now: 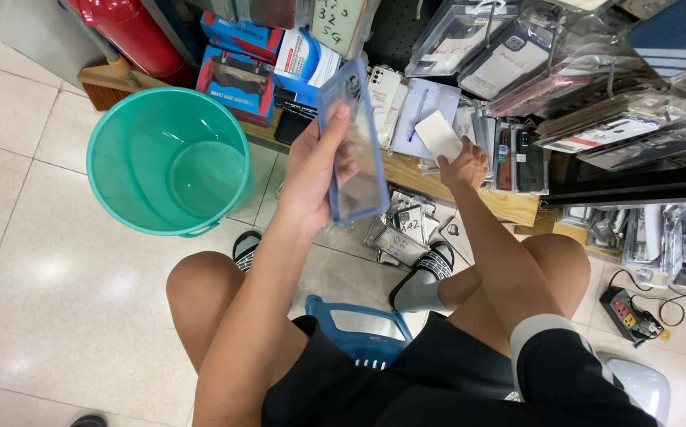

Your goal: The person wipes and prepares various phone cases by hand using a cloth.

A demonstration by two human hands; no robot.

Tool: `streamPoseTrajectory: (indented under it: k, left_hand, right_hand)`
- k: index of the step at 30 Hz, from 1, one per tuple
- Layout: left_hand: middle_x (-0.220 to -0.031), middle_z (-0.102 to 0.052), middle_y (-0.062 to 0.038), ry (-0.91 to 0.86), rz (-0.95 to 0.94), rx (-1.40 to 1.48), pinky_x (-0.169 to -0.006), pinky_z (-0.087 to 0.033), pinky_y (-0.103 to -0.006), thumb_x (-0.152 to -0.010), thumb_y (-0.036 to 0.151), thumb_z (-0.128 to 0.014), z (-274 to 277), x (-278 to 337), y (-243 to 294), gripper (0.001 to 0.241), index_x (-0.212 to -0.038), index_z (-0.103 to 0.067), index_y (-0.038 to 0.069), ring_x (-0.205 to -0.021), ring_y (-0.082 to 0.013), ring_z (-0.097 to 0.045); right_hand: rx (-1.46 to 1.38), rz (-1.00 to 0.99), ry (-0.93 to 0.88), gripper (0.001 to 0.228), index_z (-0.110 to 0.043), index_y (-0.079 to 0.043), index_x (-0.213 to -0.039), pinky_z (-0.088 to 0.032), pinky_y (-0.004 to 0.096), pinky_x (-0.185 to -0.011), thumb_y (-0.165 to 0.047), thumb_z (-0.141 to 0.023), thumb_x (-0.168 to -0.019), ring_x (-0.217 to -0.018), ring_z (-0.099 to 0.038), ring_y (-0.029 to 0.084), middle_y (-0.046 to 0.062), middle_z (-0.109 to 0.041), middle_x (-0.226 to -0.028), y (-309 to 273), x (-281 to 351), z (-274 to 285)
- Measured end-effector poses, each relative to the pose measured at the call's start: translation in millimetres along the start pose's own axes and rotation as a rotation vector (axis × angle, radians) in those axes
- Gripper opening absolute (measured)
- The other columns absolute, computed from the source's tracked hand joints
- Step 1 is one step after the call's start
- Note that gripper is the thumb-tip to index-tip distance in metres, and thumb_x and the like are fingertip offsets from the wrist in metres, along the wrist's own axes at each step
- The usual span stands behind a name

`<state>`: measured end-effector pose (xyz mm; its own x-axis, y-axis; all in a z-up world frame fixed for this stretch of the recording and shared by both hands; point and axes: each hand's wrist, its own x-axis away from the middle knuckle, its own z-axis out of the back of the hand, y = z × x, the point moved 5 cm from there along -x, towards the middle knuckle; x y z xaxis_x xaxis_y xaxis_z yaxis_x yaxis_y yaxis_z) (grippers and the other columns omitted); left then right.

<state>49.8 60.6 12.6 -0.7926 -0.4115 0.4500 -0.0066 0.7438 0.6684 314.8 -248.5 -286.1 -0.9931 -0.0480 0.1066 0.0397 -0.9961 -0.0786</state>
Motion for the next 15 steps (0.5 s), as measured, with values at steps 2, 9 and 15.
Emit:
streamPoseTrajectory:
  k: [2, 9, 15]
  left_hand:
    - [-0.086, -0.061, 0.004, 0.010, -0.012, 0.030, -0.062, -0.063, -0.0213, -0.094, 0.031, -0.080, -2, -10, -16, 0.034, -0.113, -0.066, 0.008, -0.073, -0.0088, -0.068]
    - [-0.120, -0.076, -0.019, -0.098, 0.002, 0.172, -0.065, -0.064, -0.0191, -0.107, 0.018, -0.060, -5, -29, -36, 0.042, -0.146, -0.054, 0.002, -0.082, -0.0089, -0.073]
    - [-0.130, -0.075, -0.021, -0.051, -0.085, 0.023, -0.099, -0.060, -0.0575, -0.115, 0.037, -0.039, -7, -22, -18, 0.042, -0.153, -0.047, 0.022, -0.124, -0.0348, -0.072]
  right_hand:
    - [0.001, 0.001, 0.092, 0.079, -0.054, -0.027, -0.151, -0.051, 0.051, -0.099, -0.053, -0.085, -0.083, -0.125, -0.058, 0.033, 0.008, -0.060, -0.135, 1, 3, 4]
    - [-0.142, 0.052, 0.393, 0.029, -0.076, -0.028, -0.108, -0.059, 0.042, -0.080, -0.026, -0.088, -0.082, -0.095, -0.068, 0.025, -0.004, -0.063, -0.099, 2, 2, 45]
    - [-0.208, 0.796, 0.749, 0.029, -0.079, -0.023, -0.092, -0.050, 0.038, -0.070, -0.001, -0.082, -0.074, -0.083, -0.063, 0.023, -0.005, -0.059, -0.090, -84, 110, 171]
